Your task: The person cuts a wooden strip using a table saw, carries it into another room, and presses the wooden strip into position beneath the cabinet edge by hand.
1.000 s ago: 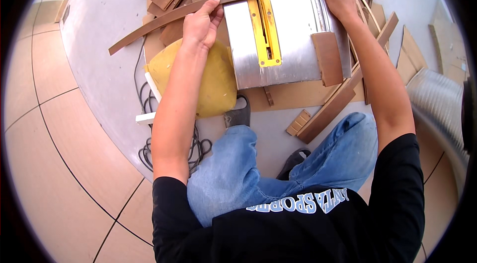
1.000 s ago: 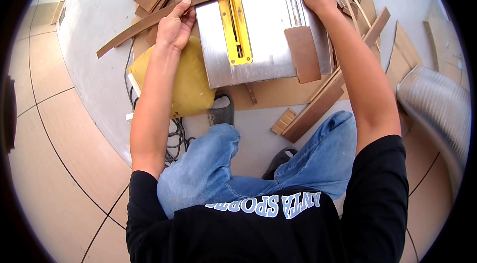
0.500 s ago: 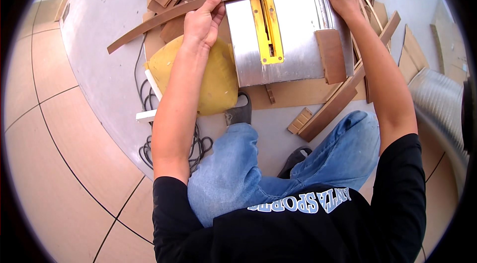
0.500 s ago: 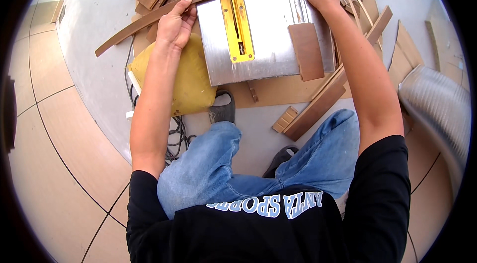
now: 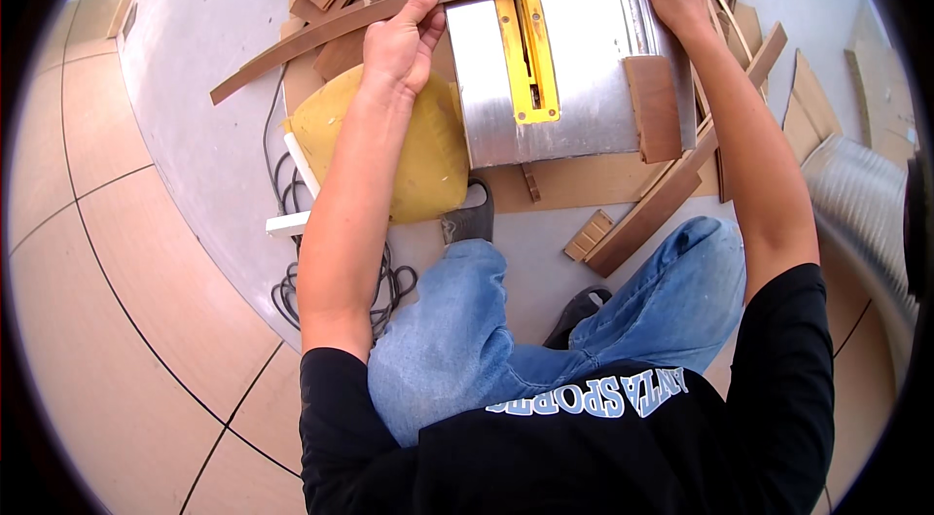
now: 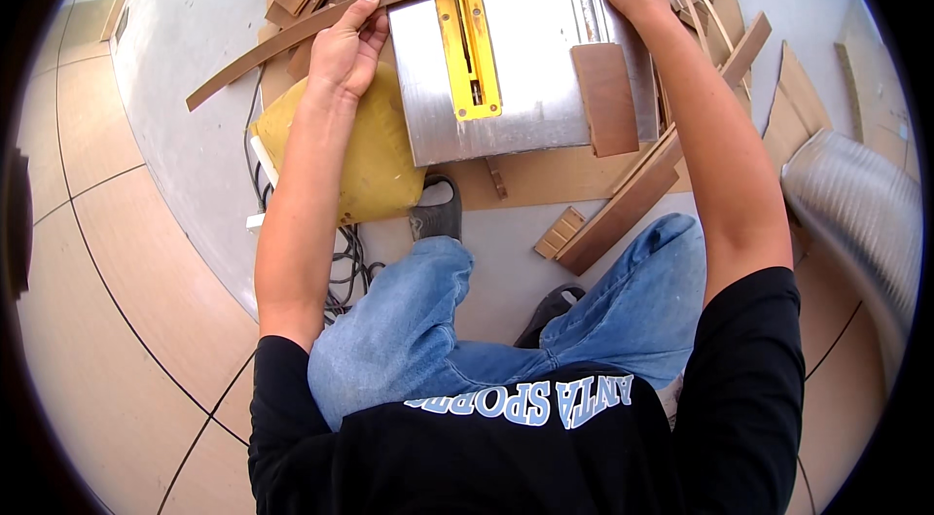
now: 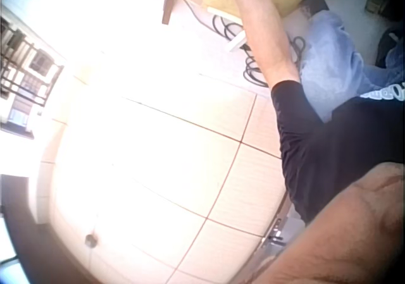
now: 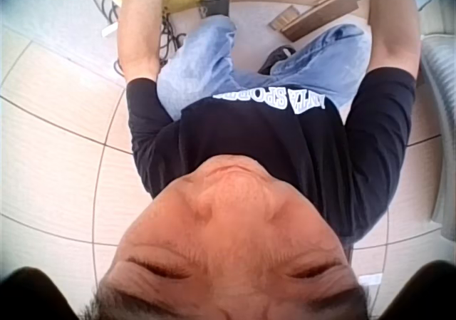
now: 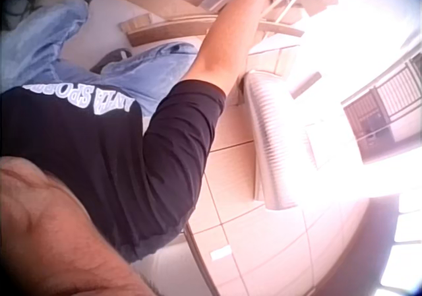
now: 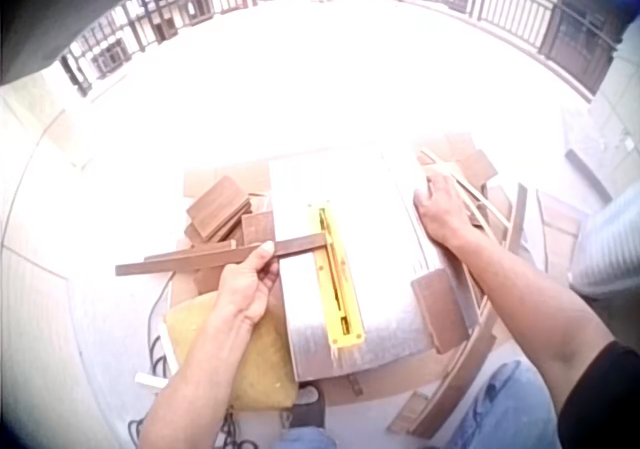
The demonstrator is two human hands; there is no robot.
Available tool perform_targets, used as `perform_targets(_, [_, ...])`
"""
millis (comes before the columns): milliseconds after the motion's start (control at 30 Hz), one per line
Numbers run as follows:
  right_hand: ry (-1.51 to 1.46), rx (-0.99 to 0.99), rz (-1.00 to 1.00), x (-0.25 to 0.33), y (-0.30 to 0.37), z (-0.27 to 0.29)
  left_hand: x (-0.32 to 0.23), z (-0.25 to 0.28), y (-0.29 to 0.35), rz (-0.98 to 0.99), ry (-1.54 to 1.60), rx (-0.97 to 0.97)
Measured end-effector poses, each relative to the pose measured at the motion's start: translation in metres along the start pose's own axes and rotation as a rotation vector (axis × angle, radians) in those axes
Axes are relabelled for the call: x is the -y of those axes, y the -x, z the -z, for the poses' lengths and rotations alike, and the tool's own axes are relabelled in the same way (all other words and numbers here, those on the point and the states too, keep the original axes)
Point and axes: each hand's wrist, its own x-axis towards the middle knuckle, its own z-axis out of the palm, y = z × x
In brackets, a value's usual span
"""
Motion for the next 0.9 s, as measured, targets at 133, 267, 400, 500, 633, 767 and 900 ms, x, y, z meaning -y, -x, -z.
perform_targets(133, [-0.014,0.018,-0.012,0.0038,0.0017,0.0011,-0.0006,0.0015,0.0026,-0.006,0.000,0.005])
perform_targets(267, [0.001,0.017,-0.024,0.0036,0.0008,0.0009,-0.0010,0.0017,0.0044,-0.003,-0.007,-0.001])
perform_targets(400, [0.023,0.003,-0.018,0.0016,0.0005,-0.0013,-0.0014,0.0027,0.0037,0.014,-0.014,0.011])
perform_targets(500, [0.022,0.001,-0.026,0.0007,0.0003,-0.0015,-0.0006,0.0030,0.0030,0.006,-0.013,0.011])
perform_targets(633, [0.001,0.017,-0.011,0.0017,-0.0009,0.0004,0.0000,0.0032,0.0024,0.008,-0.017,0.020])
perform_targets(767, [0.022,0.015,-0.023,0.0017,-0.0002,0.0002,0.0013,0.0028,0.0031,0.007,-0.009,0.013])
perform_targets(900, [0.026,0.006,-0.011,0.0017,0.0002,-0.0011,0.0015,0.0036,0.0037,0.003,-0.010,0.003])
